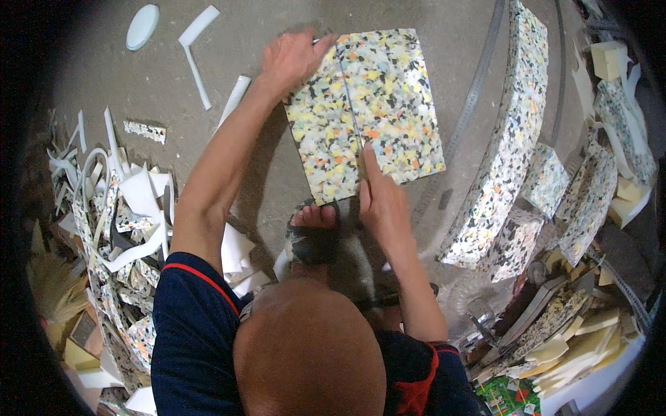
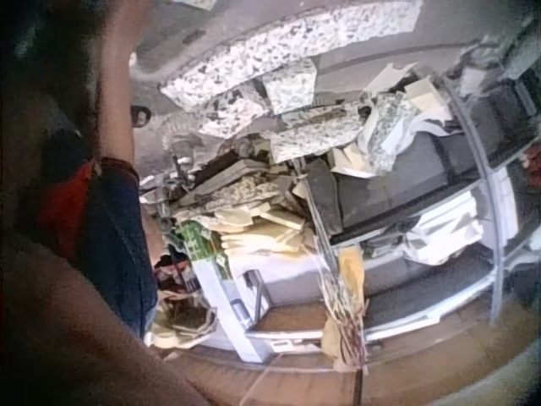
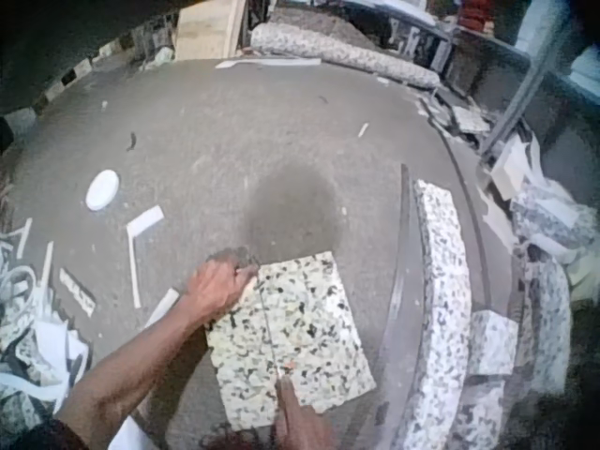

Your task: The person measures and marks a speckled composite tile with a metal ruler and blue marker, then uses a utility knife to score and snap the tile along the marked line. The cut piece is set aside on the floor.

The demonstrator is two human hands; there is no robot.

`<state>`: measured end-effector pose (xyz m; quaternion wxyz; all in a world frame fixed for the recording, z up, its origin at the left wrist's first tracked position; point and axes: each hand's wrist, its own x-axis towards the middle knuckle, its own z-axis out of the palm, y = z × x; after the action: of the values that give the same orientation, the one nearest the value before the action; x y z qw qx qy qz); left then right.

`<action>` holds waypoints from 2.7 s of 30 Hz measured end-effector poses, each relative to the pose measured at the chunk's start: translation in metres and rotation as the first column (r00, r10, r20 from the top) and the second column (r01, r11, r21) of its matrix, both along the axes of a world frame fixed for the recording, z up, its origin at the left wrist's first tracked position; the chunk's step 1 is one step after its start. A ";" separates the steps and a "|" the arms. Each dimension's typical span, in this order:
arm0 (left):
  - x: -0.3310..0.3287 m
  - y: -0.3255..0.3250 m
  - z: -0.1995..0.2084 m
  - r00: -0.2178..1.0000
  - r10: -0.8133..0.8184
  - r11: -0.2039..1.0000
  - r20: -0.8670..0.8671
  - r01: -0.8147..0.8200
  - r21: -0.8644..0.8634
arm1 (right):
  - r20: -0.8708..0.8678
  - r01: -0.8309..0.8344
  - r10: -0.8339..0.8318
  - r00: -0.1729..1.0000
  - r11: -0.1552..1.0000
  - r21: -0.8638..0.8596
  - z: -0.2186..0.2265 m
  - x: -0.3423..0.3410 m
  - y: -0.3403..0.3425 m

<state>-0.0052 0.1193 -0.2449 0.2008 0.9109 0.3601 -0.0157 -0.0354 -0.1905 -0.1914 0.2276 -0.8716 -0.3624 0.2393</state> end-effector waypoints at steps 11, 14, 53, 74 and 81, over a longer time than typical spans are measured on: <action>0.015 0.006 -0.012 0.977 -0.169 0.986 0.133 0.168 0.023 | -0.060 0.038 -0.040 0.997 0.999 -0.039 0.014 -0.028 -0.050; 0.040 0.000 -0.007 0.961 -0.274 0.962 -0.044 0.275 0.003 | -0.056 0.051 -0.052 0.997 0.998 -0.021 0.009 -0.028 -0.053; 0.032 -0.013 0.009 0.974 -0.208 0.957 0.087 0.222 -0.187 | -0.012 0.002 -0.002 1.000 0.998 -0.055 0.005 -0.038 -0.086; 0.045 -0.005 0.011 0.933 -0.297 0.914 0.204 0.340 -0.222 | -0.114 0.022 -0.054 0.992 0.964 -0.267 -0.006 -0.054 -0.111; 0.039 -0.019 0.035 0.942 -0.243 0.925 0.231 0.297 -0.238 | -0.106 0.034 -0.055 0.993 0.981 -0.191 0.008 -0.074 -0.145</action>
<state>0.0335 0.0999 -0.2100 0.3533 0.9131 0.2035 -0.0018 -0.1090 -0.3356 -0.1834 0.1689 -0.8825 -0.3051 0.3155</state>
